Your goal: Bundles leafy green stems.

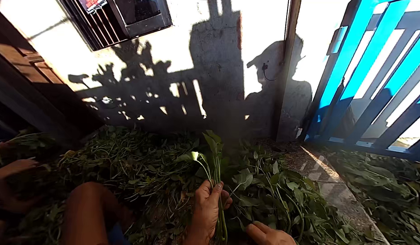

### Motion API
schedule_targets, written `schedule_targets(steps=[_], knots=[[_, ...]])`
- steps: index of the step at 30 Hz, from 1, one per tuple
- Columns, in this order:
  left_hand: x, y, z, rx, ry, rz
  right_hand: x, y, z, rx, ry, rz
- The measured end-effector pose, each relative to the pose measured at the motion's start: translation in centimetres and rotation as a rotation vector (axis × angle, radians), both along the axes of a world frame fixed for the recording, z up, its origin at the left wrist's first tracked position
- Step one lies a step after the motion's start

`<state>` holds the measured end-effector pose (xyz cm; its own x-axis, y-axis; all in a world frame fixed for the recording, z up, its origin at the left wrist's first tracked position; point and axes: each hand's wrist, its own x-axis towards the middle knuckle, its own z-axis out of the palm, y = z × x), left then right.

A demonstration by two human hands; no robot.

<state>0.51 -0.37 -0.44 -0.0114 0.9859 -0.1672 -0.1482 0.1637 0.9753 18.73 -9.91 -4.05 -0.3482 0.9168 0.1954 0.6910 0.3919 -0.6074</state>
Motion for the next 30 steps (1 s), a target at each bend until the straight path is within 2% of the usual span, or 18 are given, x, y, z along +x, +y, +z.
schedule_targets(steps=[3,4,6,10,17,20,24,26,28,30], knots=[[0.8,-0.5,-1.2,0.172,0.188,-0.145,-1.4,5.4,2.9,0.647,-0.012,-0.189],[1.1,-0.9,-1.3,0.221,0.226,-0.169,-1.9,7.3,3.7,0.755,-0.074,-0.2],[1.3,-1.3,-1.4,0.28,0.179,-0.192,-2.4,10.8,4.4,0.805,-0.201,-0.136],[0.9,-0.9,-1.5,0.164,0.007,-0.239,-2.1,15.0,4.1,0.722,-0.251,0.0],[0.0,-0.5,-0.5,0.025,0.002,-0.329,-1.2,16.1,3.8,0.559,-0.122,-0.004],[0.3,-0.6,-0.8,0.008,-0.012,-0.297,-1.5,15.5,3.4,0.604,-0.057,-0.071],[0.2,-0.5,-0.4,-0.025,-0.023,-0.229,-0.6,11.6,3.0,0.593,0.094,-0.154],[0.1,-0.3,-0.2,-0.021,-0.015,-0.198,1.0,9.8,1.7,0.435,0.095,-0.064],[0.0,-0.4,0.2,-0.041,-0.034,-0.178,3.0,9.0,0.6,0.186,0.132,0.097],[-0.1,-0.5,0.5,-0.064,-0.057,-0.194,4.6,9.6,0.3,-0.041,0.327,0.236]])
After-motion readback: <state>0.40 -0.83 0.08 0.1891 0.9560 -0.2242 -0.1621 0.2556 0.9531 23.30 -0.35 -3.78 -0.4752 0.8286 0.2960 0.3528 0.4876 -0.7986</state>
